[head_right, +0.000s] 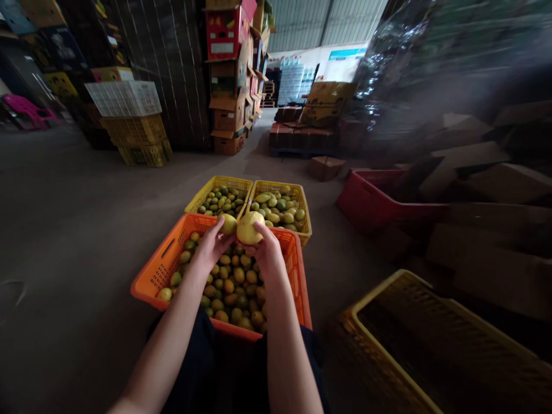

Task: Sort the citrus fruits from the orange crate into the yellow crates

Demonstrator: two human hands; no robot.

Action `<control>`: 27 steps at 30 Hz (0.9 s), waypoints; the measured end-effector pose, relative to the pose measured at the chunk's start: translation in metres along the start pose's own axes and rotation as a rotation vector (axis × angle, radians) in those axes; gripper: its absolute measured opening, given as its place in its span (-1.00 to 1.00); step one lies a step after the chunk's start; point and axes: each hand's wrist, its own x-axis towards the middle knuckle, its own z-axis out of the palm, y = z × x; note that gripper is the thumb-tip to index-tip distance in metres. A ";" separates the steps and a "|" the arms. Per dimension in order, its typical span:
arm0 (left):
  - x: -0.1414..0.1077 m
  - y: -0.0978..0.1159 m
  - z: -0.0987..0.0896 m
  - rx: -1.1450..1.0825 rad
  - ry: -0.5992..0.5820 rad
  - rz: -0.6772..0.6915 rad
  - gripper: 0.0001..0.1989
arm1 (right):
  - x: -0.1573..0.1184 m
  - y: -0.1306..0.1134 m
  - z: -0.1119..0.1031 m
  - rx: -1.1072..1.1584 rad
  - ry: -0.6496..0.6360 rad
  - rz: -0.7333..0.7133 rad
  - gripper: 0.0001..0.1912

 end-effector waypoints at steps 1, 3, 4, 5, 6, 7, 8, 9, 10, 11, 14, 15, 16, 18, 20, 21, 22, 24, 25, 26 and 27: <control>0.000 0.000 0.000 0.006 0.023 -0.006 -0.83 | 0.001 -0.001 0.000 0.004 0.010 0.031 -0.74; 0.001 0.001 0.001 0.024 0.071 -0.034 -0.77 | 0.003 -0.002 -0.001 0.001 0.013 0.104 -0.71; 0.001 0.001 0.001 0.035 0.092 -0.056 -0.73 | 0.003 -0.002 -0.002 -0.001 0.010 0.140 -0.69; 0.001 0.002 0.001 0.048 0.108 -0.080 -0.69 | 0.004 -0.002 -0.002 0.001 0.008 0.167 -0.66; 0.001 0.002 0.001 0.061 0.119 -0.101 -0.65 | 0.004 -0.002 -0.002 0.007 0.010 0.183 -0.64; 0.001 0.001 0.001 0.075 0.125 -0.112 -0.63 | 0.005 -0.001 -0.002 0.017 0.020 0.187 -0.64; 0.001 0.001 0.002 0.088 0.126 -0.110 -0.62 | 0.004 -0.001 -0.001 0.030 0.037 0.179 -0.64; 0.001 0.000 0.002 0.103 0.119 -0.092 -0.62 | 0.004 0.000 0.000 0.041 0.059 0.160 -0.66; 0.000 -0.001 0.002 0.121 0.109 -0.052 -0.65 | 0.003 0.000 0.000 0.047 0.081 0.128 -0.69; 0.000 -0.002 0.001 0.146 0.100 0.006 -0.68 | 0.003 0.001 0.001 0.045 0.101 0.082 -0.71; -0.002 -0.005 0.000 0.269 0.104 0.248 -0.66 | 0.001 0.005 0.001 -0.033 0.159 -0.109 -0.65; -0.002 -0.006 -0.001 0.319 0.105 0.332 -0.61 | 0.001 0.007 0.001 -0.073 0.181 -0.173 -0.60; -0.002 -0.007 -0.001 0.366 0.099 0.407 -0.57 | 0.001 0.009 0.001 -0.111 0.205 -0.233 -0.54; -0.002 -0.007 -0.002 0.434 0.070 0.522 -0.53 | 0.001 0.012 0.000 -0.186 0.228 -0.334 -0.42; -0.002 -0.007 -0.003 0.471 0.036 0.573 -0.54 | 0.001 0.014 -0.001 -0.261 0.208 -0.421 -0.37; -0.002 -0.007 -0.003 0.483 0.022 0.580 -0.54 | 0.001 0.015 -0.002 -0.300 0.188 -0.457 -0.37; -0.002 -0.007 -0.003 0.494 0.010 0.584 -0.53 | 0.001 0.016 -0.002 -0.340 0.172 -0.486 -0.38; -0.003 -0.006 -0.003 0.514 -0.001 0.596 -0.52 | 0.002 0.018 -0.003 -0.404 0.171 -0.528 -0.41; -0.004 -0.006 -0.002 0.519 0.000 0.606 -0.51 | 0.002 0.019 -0.004 -0.426 0.187 -0.545 -0.41; -0.005 -0.006 -0.002 0.520 0.002 0.613 -0.50 | 0.003 0.020 -0.005 -0.442 0.204 -0.557 -0.40; -0.005 -0.006 -0.002 0.520 0.004 0.615 -0.50 | 0.003 0.021 -0.006 -0.453 0.218 -0.564 -0.40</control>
